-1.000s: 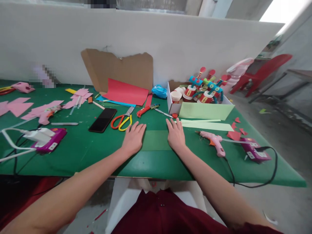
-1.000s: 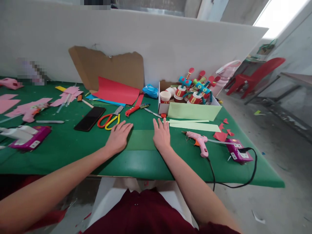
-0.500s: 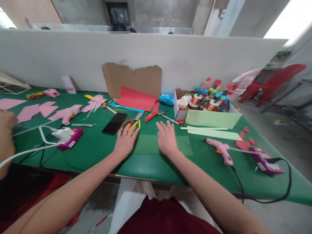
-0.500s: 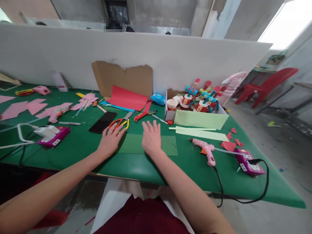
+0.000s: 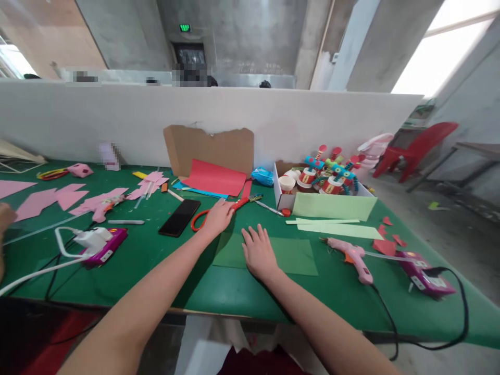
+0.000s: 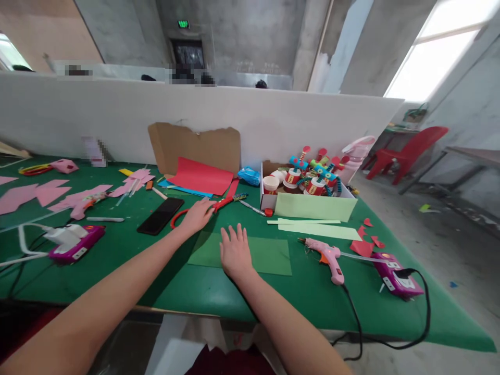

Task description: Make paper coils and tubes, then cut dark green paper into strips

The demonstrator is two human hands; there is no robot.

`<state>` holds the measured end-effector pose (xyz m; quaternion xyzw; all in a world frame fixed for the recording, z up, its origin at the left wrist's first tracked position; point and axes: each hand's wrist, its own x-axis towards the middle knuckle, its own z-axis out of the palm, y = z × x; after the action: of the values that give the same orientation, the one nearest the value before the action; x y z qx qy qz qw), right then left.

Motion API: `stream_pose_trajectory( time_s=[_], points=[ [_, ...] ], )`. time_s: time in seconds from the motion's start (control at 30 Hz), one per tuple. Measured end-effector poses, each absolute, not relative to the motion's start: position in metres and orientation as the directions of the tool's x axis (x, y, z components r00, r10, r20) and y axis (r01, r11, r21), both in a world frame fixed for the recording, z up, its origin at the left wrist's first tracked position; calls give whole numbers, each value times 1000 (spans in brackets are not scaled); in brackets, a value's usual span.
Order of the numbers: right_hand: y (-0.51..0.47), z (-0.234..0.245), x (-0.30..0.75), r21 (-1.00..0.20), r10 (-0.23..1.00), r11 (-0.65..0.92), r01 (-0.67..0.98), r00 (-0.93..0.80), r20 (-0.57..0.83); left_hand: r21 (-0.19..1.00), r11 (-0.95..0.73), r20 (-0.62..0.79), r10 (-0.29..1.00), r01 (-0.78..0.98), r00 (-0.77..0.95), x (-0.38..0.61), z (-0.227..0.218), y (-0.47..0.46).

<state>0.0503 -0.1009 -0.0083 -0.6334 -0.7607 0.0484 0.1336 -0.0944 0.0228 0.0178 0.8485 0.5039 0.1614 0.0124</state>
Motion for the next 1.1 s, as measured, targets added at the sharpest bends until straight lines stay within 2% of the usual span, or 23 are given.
stream_pose_trajectory(
  time_s=[0.13,0.27,0.4,0.57,0.73,0.87,0.97,1.1],
  points=[
    [-107,-6,58,-219,979,191,957,-168,119,107,-327,134,941,939,312,-57,20,48],
    [-109,-6,60,-222,980,185,957,-162,115,69,-326,104,942,943,318,-46,22,53],
    [-108,-6,61,-233,978,187,954,-158,138,62,-328,165,935,943,314,-68,30,47],
    [-108,-3,61,-246,977,194,950,-164,136,100,-372,253,907,923,338,-145,30,22],
    [-109,0,60,-247,981,183,952,-162,103,166,-444,257,882,880,396,-223,18,-23],
    [-110,1,61,-254,979,200,946,-183,89,192,-465,269,872,864,410,-243,13,-51],
    [-109,1,61,-249,977,208,946,-191,90,179,-464,257,873,868,414,-237,13,-61],
    [-109,1,61,-244,978,204,948,-189,84,102,-450,230,878,887,419,-225,14,-64]
  ],
)
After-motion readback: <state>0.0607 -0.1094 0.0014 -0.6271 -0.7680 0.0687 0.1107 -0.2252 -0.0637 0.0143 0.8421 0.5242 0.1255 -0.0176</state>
